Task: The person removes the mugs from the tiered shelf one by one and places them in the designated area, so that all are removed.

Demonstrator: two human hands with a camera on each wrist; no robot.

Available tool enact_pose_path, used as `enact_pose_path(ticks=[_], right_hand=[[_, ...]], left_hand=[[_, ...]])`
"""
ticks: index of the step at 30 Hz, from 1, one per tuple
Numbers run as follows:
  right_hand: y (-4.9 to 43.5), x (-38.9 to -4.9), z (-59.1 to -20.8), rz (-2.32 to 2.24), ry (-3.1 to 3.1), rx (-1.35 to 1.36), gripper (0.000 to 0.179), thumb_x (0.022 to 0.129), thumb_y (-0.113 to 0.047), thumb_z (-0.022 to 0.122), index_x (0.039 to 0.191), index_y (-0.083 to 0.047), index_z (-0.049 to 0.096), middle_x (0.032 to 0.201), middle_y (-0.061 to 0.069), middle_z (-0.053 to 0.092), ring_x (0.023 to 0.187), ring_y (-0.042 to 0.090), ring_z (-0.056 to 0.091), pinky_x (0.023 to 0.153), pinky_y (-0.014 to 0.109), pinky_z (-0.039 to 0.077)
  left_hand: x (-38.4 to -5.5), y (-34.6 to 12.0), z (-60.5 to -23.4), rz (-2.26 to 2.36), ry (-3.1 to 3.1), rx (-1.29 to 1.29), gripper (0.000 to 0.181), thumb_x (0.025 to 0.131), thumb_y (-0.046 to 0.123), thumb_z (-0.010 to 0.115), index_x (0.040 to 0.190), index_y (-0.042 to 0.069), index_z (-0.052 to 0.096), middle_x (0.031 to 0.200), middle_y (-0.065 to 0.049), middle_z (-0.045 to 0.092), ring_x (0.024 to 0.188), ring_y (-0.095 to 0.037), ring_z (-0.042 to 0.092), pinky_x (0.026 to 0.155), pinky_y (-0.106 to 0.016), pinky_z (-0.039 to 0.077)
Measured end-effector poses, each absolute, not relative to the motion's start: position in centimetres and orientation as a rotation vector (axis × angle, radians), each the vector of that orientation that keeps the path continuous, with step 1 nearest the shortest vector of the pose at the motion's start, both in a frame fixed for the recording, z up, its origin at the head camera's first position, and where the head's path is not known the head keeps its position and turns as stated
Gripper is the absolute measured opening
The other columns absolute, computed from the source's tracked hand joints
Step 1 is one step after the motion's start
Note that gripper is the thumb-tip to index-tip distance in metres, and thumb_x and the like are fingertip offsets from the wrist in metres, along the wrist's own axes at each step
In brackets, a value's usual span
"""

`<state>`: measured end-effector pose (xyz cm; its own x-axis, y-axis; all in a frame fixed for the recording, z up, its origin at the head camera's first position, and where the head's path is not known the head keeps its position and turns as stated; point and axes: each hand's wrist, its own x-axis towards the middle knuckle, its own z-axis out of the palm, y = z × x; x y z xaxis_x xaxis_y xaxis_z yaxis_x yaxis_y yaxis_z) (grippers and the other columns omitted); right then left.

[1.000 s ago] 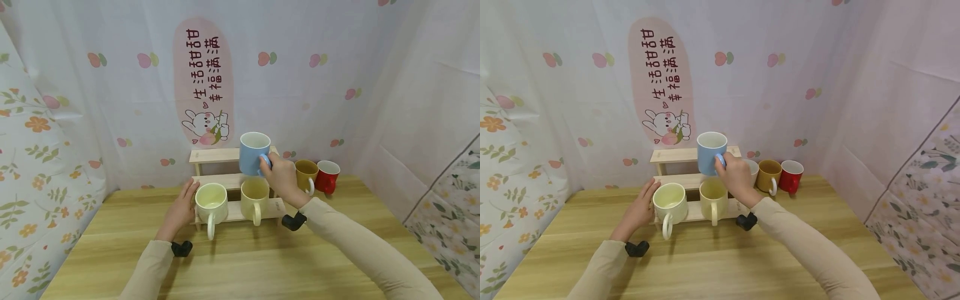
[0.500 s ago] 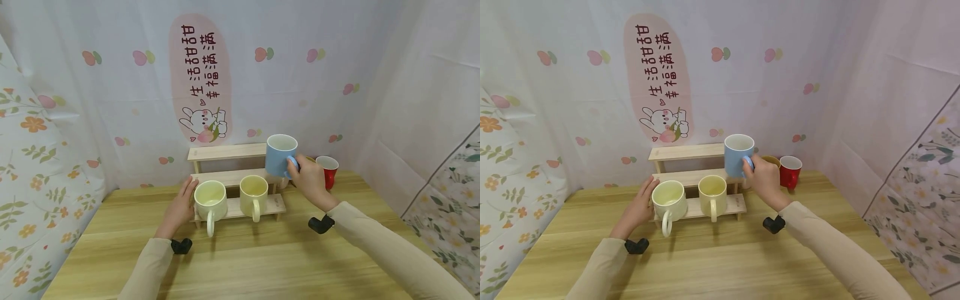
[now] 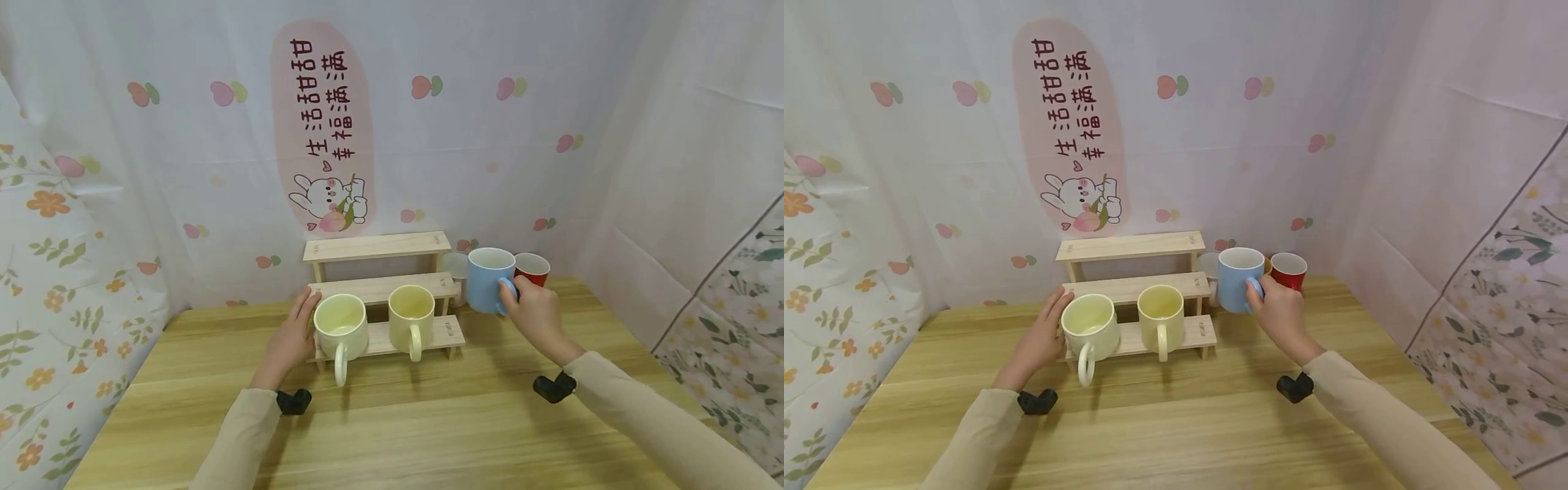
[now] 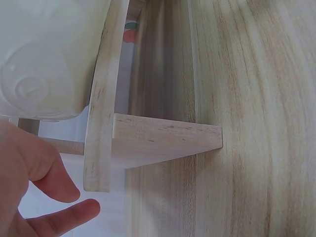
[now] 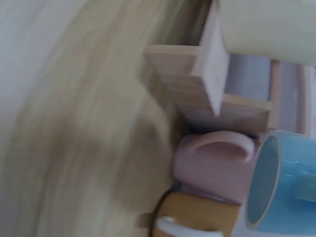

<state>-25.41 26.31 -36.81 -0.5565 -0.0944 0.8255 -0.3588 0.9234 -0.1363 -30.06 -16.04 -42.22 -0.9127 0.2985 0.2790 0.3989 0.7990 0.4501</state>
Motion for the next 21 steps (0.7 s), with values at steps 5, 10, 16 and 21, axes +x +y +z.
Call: enact_pose_path(ticks=[5,10,16,21], right_hand=[[26.7,-25.1,-38.7,0.374,-2.207,0.276,0.03,0.081,-0.007,0.067,0.061,-0.003,0.045,0.046,0.004,0.036,0.041,0.017,0.031,0.041,0.028,0.026],[27.0,-24.8,-40.3,0.388,-2.285,0.237,0.03,0.081,-0.006,0.066,0.059,-0.004,0.046,0.046,0.005,0.038,0.041,0.018,0.033,0.04,0.028,0.028],[27.1,-25.1,-41.4,0.368,-2.305,0.217,0.031,0.081,-0.005,0.066,0.058,-0.005,0.045,0.045,0.004,0.038,0.041,0.018,0.032,0.04,0.029,0.027],[26.9,-25.6,-42.0,0.396,-2.341,0.195,0.029,0.082,-0.007,0.065,0.06,-0.005,0.046,0.047,0.008,0.043,0.041,0.024,0.039,0.04,0.034,0.031]], left_hand=[[-30.0,-16.2,-42.5,-0.755,-2.809,-0.532,0.081,0.077,-0.01,0.053,0.15,0.015,0.027,0.158,-0.01,0.018,0.063,-0.022,0.052,0.048,-0.027,0.035],[-29.9,-16.1,-42.8,-0.764,-2.79,-0.55,0.083,0.074,-0.012,0.054,0.149,0.013,0.029,0.158,-0.011,0.019,0.063,-0.022,0.052,0.049,-0.027,0.034],[-30.1,-15.8,-42.7,-0.762,-2.765,-0.55,0.082,0.075,-0.012,0.054,0.149,0.014,0.029,0.158,-0.01,0.019,0.064,-0.023,0.052,0.049,-0.027,0.035],[-30.0,-15.9,-42.5,-0.762,-2.767,-0.527,0.082,0.074,-0.013,0.054,0.149,0.013,0.03,0.158,-0.01,0.02,0.064,-0.024,0.052,0.049,-0.028,0.035]])
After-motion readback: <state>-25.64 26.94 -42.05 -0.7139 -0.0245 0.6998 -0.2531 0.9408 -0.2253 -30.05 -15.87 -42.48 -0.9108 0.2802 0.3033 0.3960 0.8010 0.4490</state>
